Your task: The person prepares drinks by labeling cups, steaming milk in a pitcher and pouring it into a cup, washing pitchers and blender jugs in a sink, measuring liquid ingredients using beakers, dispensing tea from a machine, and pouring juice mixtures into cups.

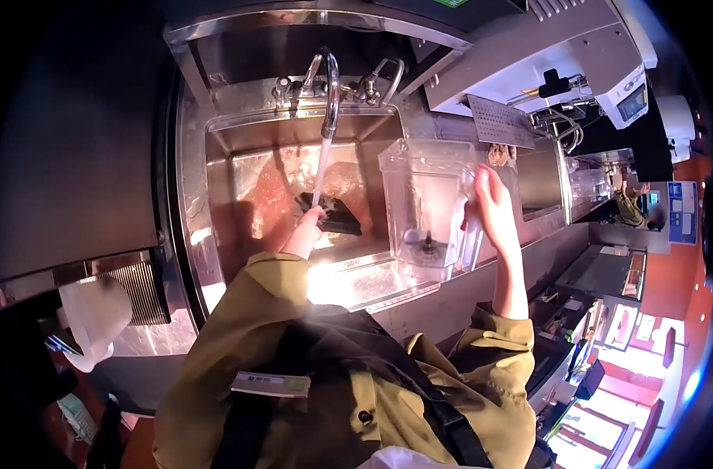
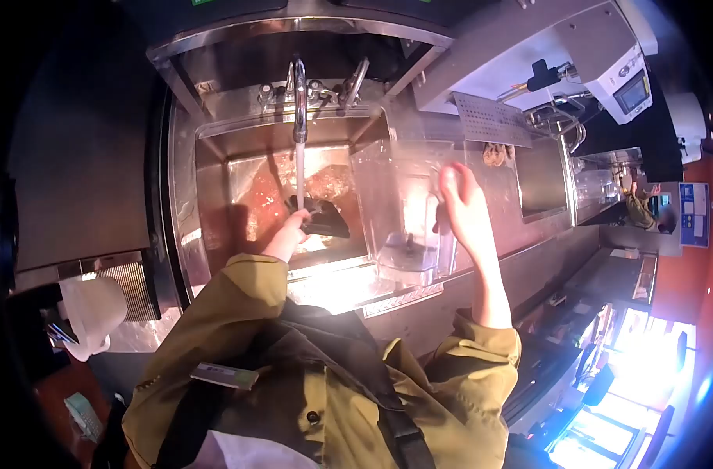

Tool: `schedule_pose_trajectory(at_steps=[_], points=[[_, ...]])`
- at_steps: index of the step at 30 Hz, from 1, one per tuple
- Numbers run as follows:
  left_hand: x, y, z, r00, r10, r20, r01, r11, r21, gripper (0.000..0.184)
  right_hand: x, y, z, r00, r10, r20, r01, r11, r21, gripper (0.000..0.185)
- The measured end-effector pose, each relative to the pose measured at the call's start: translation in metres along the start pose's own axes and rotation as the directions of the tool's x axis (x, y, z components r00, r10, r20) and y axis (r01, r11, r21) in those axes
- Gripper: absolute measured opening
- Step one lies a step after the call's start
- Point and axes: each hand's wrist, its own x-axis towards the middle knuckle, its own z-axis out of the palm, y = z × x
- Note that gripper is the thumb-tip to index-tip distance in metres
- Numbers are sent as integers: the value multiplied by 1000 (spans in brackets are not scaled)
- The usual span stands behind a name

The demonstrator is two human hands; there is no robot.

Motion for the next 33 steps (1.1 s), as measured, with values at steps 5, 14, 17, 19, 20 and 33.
schedule_pose_trajectory(at_steps=[5,14,17,19,20,33], points=[[-56,23,-16,994,-50,-100,45,998,-50,20,3,43,-14,999,-22,23,13,934,357,49],[-82,51,-48,955,174,-238,-170,985,40,18,15,41,65,965,16,263,-103,941,322,51],[-90,65,-60,870,308,-384,-286,951,116,22,43,101,133,967,-7,254,-64,961,270,50],[-99,72,-64,861,352,-366,-338,935,103,26,50,124,176,964,2,265,-88,946,312,48],[-118,75,-61,870,368,-328,-366,928,72,28,57,153,206,975,-31,222,-43,946,322,46],[12,64,-152,903,417,-106,-409,909,83,30,65,159,248,957,102,271,-269,660,701,30]])
